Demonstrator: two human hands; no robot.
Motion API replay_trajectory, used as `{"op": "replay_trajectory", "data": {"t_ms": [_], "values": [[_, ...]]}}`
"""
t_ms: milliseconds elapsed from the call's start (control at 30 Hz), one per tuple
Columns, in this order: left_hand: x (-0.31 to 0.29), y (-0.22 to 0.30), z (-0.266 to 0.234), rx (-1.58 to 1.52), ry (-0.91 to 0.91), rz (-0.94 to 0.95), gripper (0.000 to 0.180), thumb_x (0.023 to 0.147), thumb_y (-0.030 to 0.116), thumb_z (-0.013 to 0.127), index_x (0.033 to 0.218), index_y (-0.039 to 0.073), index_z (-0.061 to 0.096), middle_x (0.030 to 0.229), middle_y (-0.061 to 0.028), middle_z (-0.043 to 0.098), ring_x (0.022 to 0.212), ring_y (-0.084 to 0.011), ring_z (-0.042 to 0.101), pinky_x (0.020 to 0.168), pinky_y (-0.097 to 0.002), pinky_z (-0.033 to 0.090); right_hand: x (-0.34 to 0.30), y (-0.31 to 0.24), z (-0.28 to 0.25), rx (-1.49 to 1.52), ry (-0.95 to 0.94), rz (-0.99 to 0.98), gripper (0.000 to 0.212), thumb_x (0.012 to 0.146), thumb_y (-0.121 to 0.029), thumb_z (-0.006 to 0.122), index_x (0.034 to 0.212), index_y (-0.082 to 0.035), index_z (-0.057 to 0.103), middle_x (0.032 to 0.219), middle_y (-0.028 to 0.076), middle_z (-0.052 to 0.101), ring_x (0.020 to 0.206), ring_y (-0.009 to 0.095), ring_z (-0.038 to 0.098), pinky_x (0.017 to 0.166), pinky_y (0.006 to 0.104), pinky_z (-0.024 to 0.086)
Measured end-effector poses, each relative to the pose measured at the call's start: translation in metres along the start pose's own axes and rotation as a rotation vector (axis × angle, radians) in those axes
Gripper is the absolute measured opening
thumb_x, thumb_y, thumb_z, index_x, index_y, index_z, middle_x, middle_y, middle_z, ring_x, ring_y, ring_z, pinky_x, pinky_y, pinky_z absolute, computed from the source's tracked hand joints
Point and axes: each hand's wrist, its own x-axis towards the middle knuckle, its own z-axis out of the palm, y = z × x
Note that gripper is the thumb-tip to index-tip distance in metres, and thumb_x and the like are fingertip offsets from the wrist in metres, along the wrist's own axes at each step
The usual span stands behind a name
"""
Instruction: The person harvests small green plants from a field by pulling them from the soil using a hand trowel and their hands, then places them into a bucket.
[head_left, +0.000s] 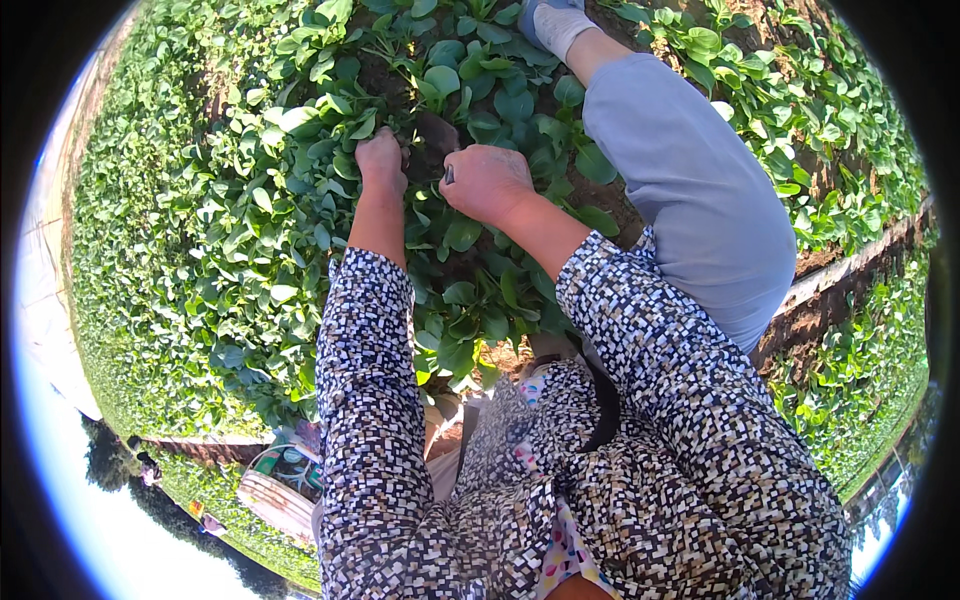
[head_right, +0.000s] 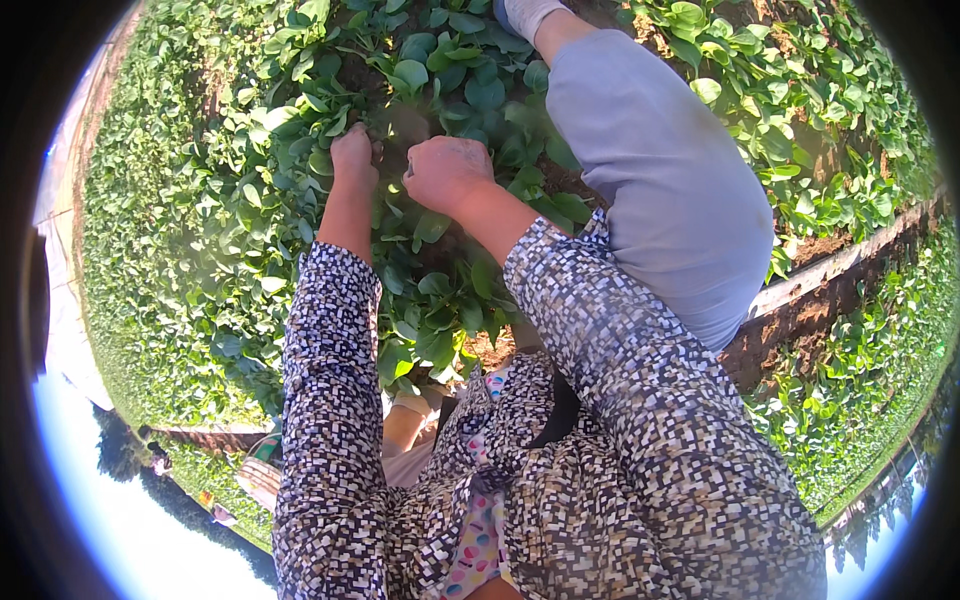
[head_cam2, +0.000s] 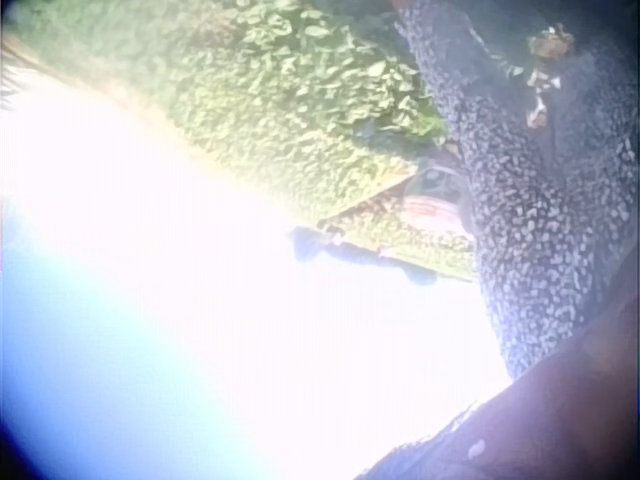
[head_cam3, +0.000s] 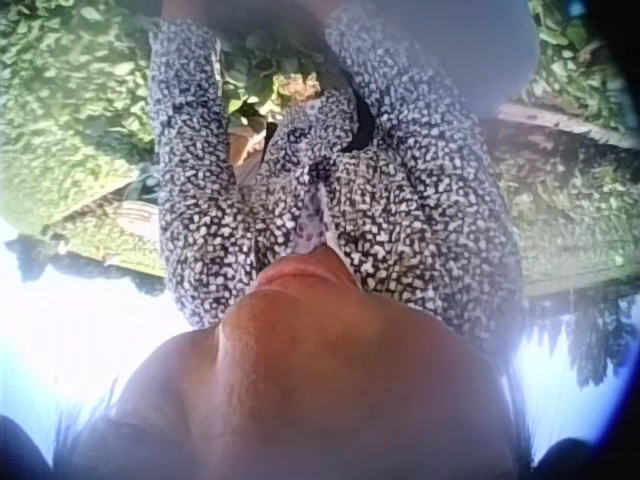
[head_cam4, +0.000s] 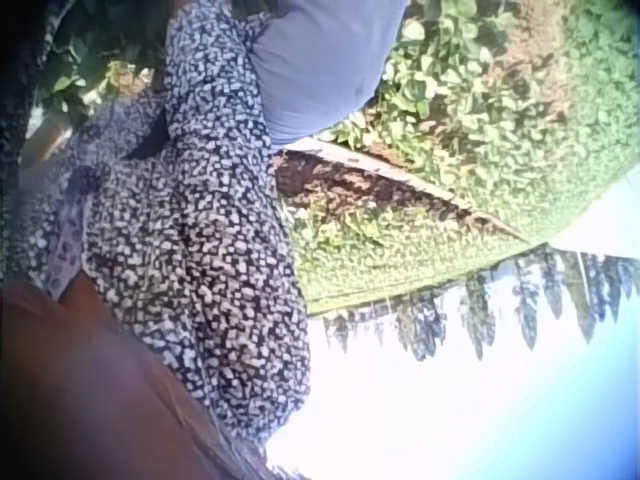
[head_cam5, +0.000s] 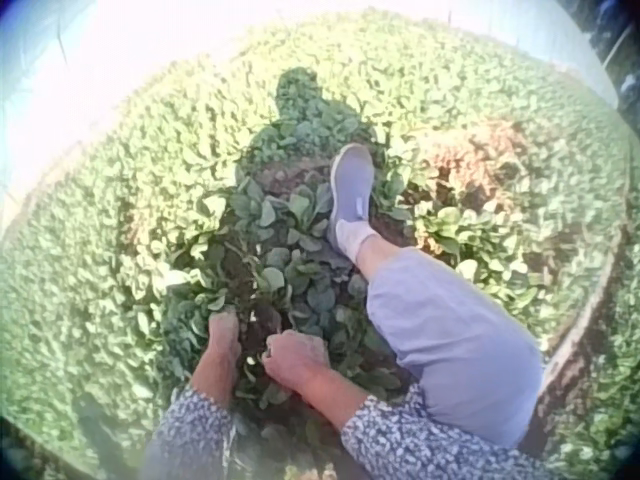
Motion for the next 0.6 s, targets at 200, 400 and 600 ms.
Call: {"op": "replay_trajectory", "data": {"t_ms": [200,400,600], "values": [[0.002,0.085,0.002,0.152,0.014,-0.233,0.065,0.081,0.026,0.058,0.139,0.007,0.036,0.137,-0.0225,0.046,0.125,-0.0397,0.047,0.102,-0.0442,0.040,0.008,0.008,0.004,0.097,0.076,0.078,0.023,0.077,-0.028,0.058,0.075,-0.009,0.068,0.079,0.013,0.067,0.079,0.033,0.065,0.071,0.0445,0.051],[0.020,0.063,-0.012,0.106,0.002,-0.263,0.053,0.082,0.018,0.056,0.133,0.013,0.043,0.134,-0.0200,0.049,0.124,-0.0401,0.048,0.099,-0.0486,0.040,0.019,-0.002,0.018,0.127,0.034,0.057,0.021,0.077,-0.027,0.056,0.077,-0.010,0.069,0.081,0.013,0.068,0.081,0.033,0.064,0.072,0.0445,0.050],[0.017,0.076,-0.012,0.135,-0.035,-0.292,0.040,0.081,0.016,0.060,0.118,0.002,0.053,0.112,-0.0228,0.062,0.105,-0.0411,0.059,0.085,-0.0477,0.049,0.029,0.008,0.020,0.150,-0.003,0.074,0.022,0.076,-0.028,0.056,0.080,-0.011,0.070,0.084,0.012,0.068,0.083,0.033,0.064,0.074,0.0438,0.050]]}}
